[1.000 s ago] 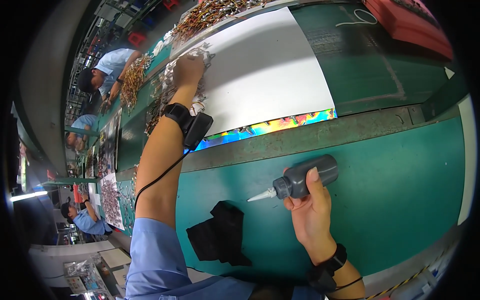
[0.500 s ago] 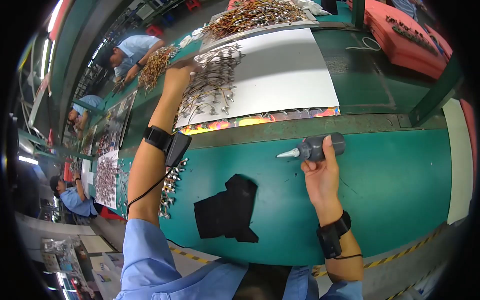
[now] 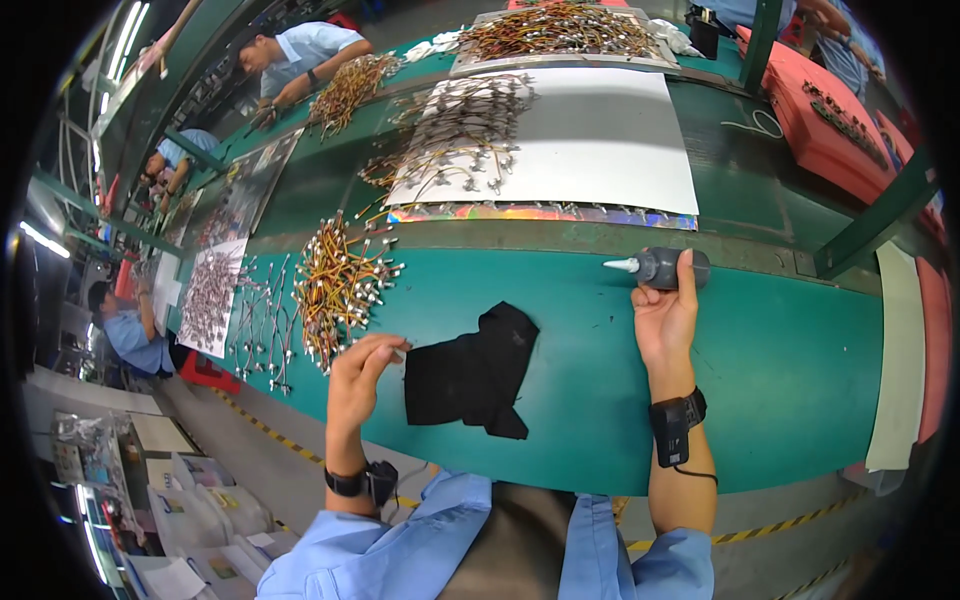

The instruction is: Applying glue from a dispenser bottle to small electronic components at a production workbench.

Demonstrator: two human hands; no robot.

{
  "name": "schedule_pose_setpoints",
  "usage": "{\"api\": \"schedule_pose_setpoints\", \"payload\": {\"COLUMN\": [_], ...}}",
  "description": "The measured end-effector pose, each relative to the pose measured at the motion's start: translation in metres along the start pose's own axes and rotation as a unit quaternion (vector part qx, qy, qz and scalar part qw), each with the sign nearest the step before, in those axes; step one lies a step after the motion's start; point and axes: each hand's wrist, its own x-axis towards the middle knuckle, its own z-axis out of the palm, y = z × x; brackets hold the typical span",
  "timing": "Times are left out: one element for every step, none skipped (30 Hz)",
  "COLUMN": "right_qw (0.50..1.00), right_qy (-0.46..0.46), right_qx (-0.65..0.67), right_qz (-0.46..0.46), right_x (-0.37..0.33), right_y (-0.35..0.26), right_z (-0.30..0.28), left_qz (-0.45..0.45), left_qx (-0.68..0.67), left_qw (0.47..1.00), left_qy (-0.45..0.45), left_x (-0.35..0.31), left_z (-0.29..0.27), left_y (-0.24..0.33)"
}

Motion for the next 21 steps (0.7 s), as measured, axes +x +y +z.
{"api": "schedule_pose_setpoints", "payload": {"right_qw": [1.000, 1.000, 1.000, 1.000, 1.000, 1.000, 1.000, 1.000, 1.000, 0.999, 1.000, 1.000, 1.000, 1.000, 0.999, 0.999, 0.999, 0.999, 0.998, 0.998, 0.997], "right_qy": [0.002, 0.000, -0.006, -0.011, -0.016, -0.020, -0.025, -0.028, -0.030, -0.029, -0.029, -0.027, -0.024, -0.021, -0.031, -0.041, -0.051, -0.048, -0.056, -0.063, -0.071], "right_qx": [0.003, 0.002, 0.003, 0.004, 0.005, 0.001, -0.001, -0.003, -0.005, -0.011, -0.003, 0.004, 0.011, 0.006, 0.009, 0.013, 0.018, 0.014, 0.016, 0.019, 0.021], "right_qz": [0.000, 0.002, 0.003, 0.004, 0.005, 0.010, 0.006, 0.003, 0.001, 0.007, 0.004, 0.001, 0.000, 0.009, 0.006, 0.002, -0.001, 0.005, 0.006, 0.007, 0.007], "right_x": [-0.001, 0.000, 0.001, 0.002, 0.002, 0.003, 0.003, 0.001, -0.001, -0.003, -0.002, 0.000, -0.001, 0.000, 0.002, 0.003, 0.002, 0.004, 0.005, 0.005, 0.006], "right_y": [0.001, 0.001, 0.001, 0.002, 0.003, 0.002, 0.002, 0.003, 0.003, 0.004, 0.004, 0.004, 0.005, 0.005, 0.004, 0.004, 0.004, 0.005, 0.005, 0.006, 0.006], "right_z": [0.000, -0.001, -0.004, -0.006, -0.008, -0.007, -0.006, -0.006, -0.007, -0.007, -0.008, -0.008, -0.009, -0.010, -0.010, -0.009, -0.010, -0.011, -0.013, -0.014, -0.015], "left_qz": [-0.026, -0.051, -0.077, -0.079, -0.075, -0.070, -0.067, -0.073, -0.051, -0.031, -0.039, -0.034, -0.030, -0.027, -0.038, -0.022, -0.005, 0.015, 0.007, 0.002, -0.004], "left_qx": [-0.012, -0.025, -0.037, -0.038, -0.010, 0.016, 0.042, 0.039, 0.093, 0.147, 0.146, 0.149, 0.154, 0.159, 0.159, 0.173, 0.187, 0.199, 0.200, 0.228, 0.255], "left_qw": [0.998, 0.994, 0.985, 0.984, 0.982, 0.978, 0.973, 0.972, 0.964, 0.952, 0.951, 0.949, 0.947, 0.946, 0.945, 0.944, 0.943, 0.941, 0.941, 0.937, 0.932], "left_qy": [0.049, 0.098, 0.148, 0.152, 0.172, 0.195, 0.217, 0.221, 0.245, 0.268, 0.271, 0.276, 0.280, 0.282, 0.283, 0.280, 0.276, 0.273, 0.273, 0.265, 0.257], "left_x": [-0.020, -0.035, -0.046, -0.052, -0.055, -0.056, -0.057, -0.056, -0.051, -0.047, -0.043, -0.040, -0.040, -0.039, -0.039, -0.038, -0.038, -0.034, -0.031, -0.028, -0.025], "left_z": [0.000, 0.001, -0.001, -0.005, -0.009, -0.012, -0.014, -0.018, -0.023, -0.027, -0.028, -0.028, -0.029, -0.029, -0.028, -0.029, -0.029, -0.030, -0.032, -0.034, -0.035], "left_y": [-0.009, -0.016, -0.021, -0.026, -0.030, -0.033, -0.035, -0.033, -0.029, -0.026, -0.024, -0.021, -0.019, -0.019, -0.023, -0.027, -0.032, -0.037, -0.040, -0.042, -0.044]}}
